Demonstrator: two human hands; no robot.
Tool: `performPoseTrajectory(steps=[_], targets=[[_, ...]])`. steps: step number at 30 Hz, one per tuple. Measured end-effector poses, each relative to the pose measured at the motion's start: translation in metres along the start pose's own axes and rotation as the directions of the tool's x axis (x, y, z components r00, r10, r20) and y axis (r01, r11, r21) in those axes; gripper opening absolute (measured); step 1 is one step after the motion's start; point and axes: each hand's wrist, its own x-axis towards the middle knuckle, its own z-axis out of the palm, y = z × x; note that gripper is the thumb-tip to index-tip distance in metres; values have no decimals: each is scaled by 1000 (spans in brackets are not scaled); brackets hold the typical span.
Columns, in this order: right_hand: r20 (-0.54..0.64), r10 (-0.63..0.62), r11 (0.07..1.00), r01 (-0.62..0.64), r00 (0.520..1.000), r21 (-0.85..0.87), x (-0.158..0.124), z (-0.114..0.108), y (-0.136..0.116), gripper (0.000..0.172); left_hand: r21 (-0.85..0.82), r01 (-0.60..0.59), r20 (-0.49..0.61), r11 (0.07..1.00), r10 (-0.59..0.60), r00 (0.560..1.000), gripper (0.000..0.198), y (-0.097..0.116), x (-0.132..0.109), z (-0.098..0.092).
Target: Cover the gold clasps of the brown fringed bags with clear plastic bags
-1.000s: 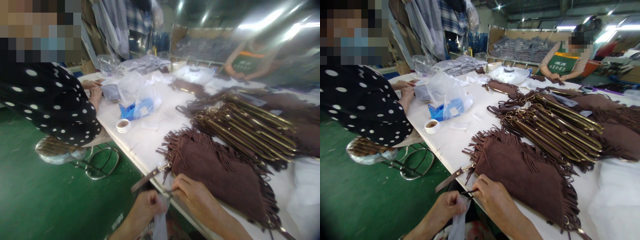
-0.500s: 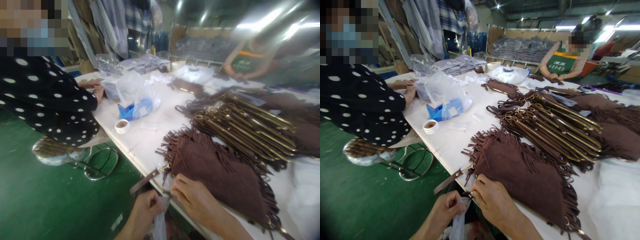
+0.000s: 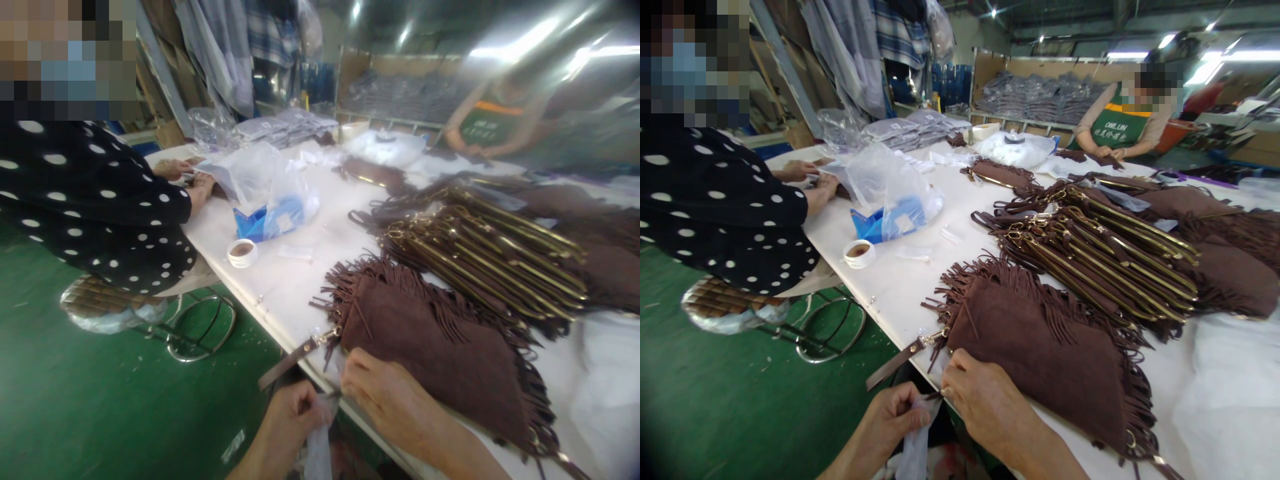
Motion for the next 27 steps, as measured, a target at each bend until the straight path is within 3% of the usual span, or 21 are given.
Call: performPoseTrajectory(steps=[16, 20, 23, 27], targets=[[57, 110, 994, -110, 992, -13, -2, -4, -5, 18, 13, -17, 16, 1000, 17, 1000, 31, 6, -1, 5], [49, 109, 994, -108, 993, -22, -2, -1, -4, 22, 218, -80, -79, 973, 99, 992, 28, 17, -5, 8], [48, 110, 994, -109, 993, -22, -1, 1, -4, 23, 348, -148, -102, 926, 195, 975, 37, 21, -7, 10], [28, 97, 994, -96, 995, -48, -1, 5, -3, 21, 194, -105, -52, 975, 117, 992, 52, 15, -5, 18]])
